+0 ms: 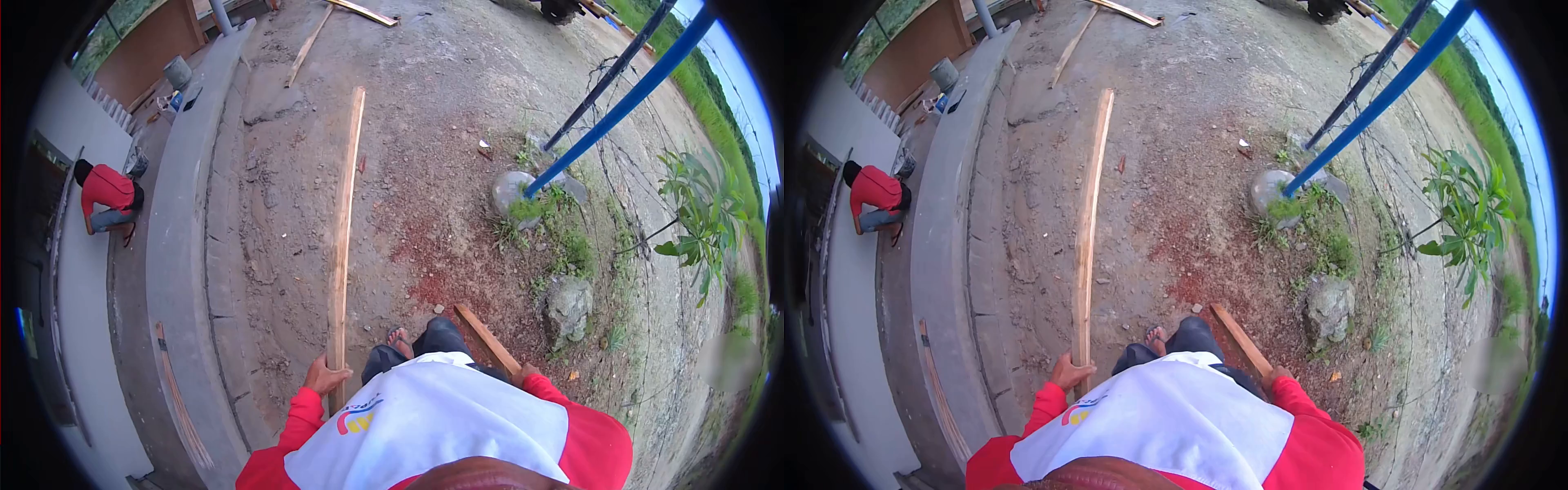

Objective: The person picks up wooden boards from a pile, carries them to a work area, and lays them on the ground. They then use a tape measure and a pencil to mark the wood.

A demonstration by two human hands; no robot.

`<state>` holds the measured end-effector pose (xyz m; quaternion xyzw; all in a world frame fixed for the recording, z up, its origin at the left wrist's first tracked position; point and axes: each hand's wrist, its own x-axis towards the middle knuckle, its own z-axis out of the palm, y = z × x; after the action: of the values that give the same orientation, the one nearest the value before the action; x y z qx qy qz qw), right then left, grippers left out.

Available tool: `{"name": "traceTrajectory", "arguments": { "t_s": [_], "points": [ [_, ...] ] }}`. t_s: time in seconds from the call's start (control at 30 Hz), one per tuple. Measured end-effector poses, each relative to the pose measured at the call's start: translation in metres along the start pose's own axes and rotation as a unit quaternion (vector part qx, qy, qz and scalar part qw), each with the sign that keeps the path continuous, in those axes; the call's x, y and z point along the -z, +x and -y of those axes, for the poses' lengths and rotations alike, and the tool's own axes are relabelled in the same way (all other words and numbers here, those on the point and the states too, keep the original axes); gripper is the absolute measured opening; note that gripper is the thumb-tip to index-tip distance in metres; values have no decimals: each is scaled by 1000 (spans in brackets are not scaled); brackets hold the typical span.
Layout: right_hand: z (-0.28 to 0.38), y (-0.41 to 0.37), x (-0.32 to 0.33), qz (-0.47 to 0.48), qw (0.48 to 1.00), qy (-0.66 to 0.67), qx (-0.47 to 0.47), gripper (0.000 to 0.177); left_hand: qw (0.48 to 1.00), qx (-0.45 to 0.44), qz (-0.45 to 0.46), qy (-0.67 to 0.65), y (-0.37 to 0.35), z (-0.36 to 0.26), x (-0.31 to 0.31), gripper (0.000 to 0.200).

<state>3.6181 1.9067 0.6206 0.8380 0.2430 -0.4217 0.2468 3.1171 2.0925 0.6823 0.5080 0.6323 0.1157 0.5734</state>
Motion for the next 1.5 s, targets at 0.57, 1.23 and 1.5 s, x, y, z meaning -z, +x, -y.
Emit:
{"name": "traceTrajectory", "arguments": {
  "t_s": [0.57, 1.23, 1.5],
  "points": [
    [427, 231, 400, 7, 992, -74, 103, 48, 995, 42, -53, 73, 441, -277, 176, 53],
    [812, 327, 813, 32, 999, -21, 21, 59, 996, 55, -62, -16, 955, -648, 442, 37],
    [971, 364, 972, 47, 997, 55, -21, 56, 986, 113, -90, 82, 1153, -742, 509, 39]
  ]
}}
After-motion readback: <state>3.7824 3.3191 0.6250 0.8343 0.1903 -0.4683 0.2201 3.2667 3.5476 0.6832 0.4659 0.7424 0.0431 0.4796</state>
